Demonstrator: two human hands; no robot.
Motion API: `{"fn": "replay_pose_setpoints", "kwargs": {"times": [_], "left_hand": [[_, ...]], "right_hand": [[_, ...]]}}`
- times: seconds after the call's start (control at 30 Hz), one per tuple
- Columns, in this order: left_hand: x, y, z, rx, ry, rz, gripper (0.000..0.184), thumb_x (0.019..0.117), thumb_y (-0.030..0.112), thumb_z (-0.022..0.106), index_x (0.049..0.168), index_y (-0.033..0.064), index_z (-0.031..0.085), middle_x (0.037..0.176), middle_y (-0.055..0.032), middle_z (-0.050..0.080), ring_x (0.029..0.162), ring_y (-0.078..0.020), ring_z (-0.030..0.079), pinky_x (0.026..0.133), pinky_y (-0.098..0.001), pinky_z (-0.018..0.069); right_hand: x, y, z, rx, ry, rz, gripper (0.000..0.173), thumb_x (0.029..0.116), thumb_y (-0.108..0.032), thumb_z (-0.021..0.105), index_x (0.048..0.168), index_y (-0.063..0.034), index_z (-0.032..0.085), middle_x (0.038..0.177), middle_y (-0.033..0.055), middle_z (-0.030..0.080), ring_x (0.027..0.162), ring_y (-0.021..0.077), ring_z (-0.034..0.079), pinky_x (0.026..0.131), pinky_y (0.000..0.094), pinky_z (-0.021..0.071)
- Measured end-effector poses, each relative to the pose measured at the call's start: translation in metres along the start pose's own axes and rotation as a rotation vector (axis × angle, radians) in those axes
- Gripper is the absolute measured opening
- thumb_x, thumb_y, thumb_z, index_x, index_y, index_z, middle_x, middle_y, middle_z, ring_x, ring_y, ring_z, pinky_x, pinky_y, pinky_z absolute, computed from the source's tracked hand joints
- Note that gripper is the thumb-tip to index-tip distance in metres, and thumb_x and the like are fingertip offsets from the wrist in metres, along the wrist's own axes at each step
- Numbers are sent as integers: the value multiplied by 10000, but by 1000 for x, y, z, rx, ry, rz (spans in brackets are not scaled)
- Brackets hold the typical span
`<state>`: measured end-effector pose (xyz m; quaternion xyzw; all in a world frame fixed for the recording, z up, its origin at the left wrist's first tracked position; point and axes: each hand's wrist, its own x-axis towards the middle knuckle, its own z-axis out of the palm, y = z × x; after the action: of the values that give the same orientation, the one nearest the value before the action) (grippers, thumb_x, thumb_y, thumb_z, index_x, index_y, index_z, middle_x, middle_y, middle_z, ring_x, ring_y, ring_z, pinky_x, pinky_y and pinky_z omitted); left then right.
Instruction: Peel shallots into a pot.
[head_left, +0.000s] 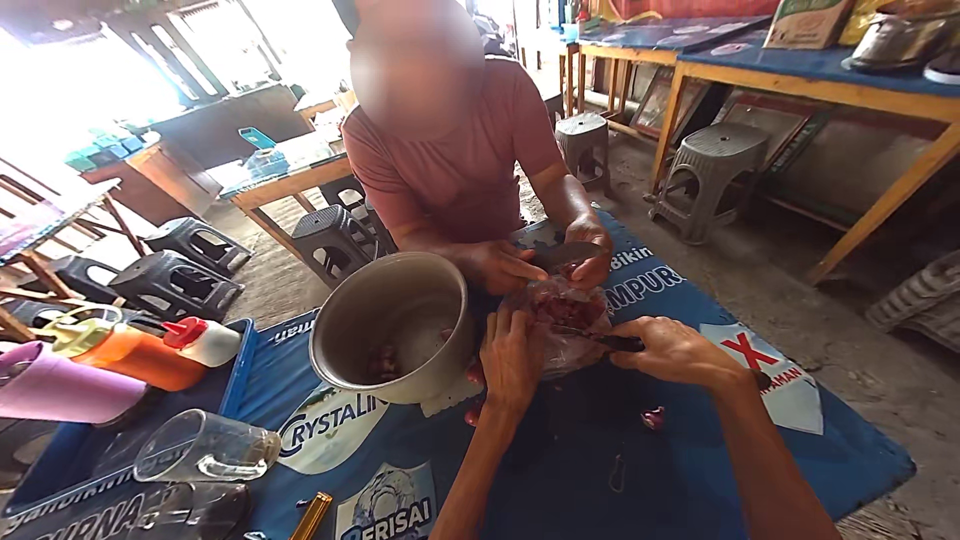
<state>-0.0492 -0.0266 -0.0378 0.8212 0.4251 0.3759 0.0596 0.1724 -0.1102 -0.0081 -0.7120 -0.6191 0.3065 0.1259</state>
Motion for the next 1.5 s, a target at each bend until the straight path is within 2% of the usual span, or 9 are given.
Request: {"fn": "replay_pose_setpoints", "kwargs": {"times": [0.07,0.17,0.3,0.47,0.63,0.77,0.93,1.17,1.5], "left_hand": [[2,-3,3,76,68,46,185,925,191,691,990,44,784,970,-184,693,957,-372,669,812,-485,549],[5,-3,-4,98,16,10,315,929,63,603,1209,29,742,1034,-227,701,1006,-412,664,884,-530,527],[-3,7,-18,18,88,48,247,949,158,625,1102,-5,731,959,-162,705,907,-321,679,818,-455,555],[-60,65,-10,-156,-427,126,371,963,339,676,1135,13,724,1063,-159,723,972,-298,718,840,-471,593],[-92,85,33,-268,-533,154,312,924,245,728,1126,8,735,1073,-212,696,1030,-374,687,820,-496,590],[-96,75,38,-273,-391,201,207,954,160,650,1018,-17,736,980,-199,694,945,-350,706,760,-440,601],[-71,42,9,-333,-123,-24,220,983,118,610,1122,-15,717,1026,-157,729,918,-268,729,810,-433,610],[-33,7,7,-771,152,-181,255,913,51,703,1140,-61,673,997,-100,732,823,-86,711,767,-247,607],[-6,9,2,-824,327,-241,327,945,38,642,1246,-89,655,1067,-136,718,918,-94,704,845,-234,588]], "right_hand": [[1,4,-1,13,9,7,273,963,-337,659,1100,-112,731,967,137,702,900,320,662,800,589,479],[1,6,-1,30,18,24,278,965,-336,655,1109,-109,727,978,139,701,901,319,664,808,583,484],[3,6,-2,53,26,25,292,975,-346,643,1109,-97,719,995,147,699,918,324,663,821,584,483],[5,7,-2,56,40,38,317,983,-365,636,1127,-94,716,1025,154,702,952,326,667,851,586,483],[9,9,6,71,74,-5,318,969,-351,656,1084,-61,722,995,178,697,960,361,659,842,614,481],[11,9,9,94,26,-32,289,970,-338,657,1087,-84,731,964,144,702,894,314,669,812,573,497],[7,8,7,163,39,-75,287,969,-326,662,1072,-65,720,913,133,691,809,280,664,768,533,516],[12,-14,21,497,136,-200,307,987,-372,650,1050,-74,693,748,16,620,566,92,560,538,281,487],[14,-34,40,801,188,-315,414,1062,-385,487,1319,-80,599,681,-40,578,466,46,504,430,196,441]]}}
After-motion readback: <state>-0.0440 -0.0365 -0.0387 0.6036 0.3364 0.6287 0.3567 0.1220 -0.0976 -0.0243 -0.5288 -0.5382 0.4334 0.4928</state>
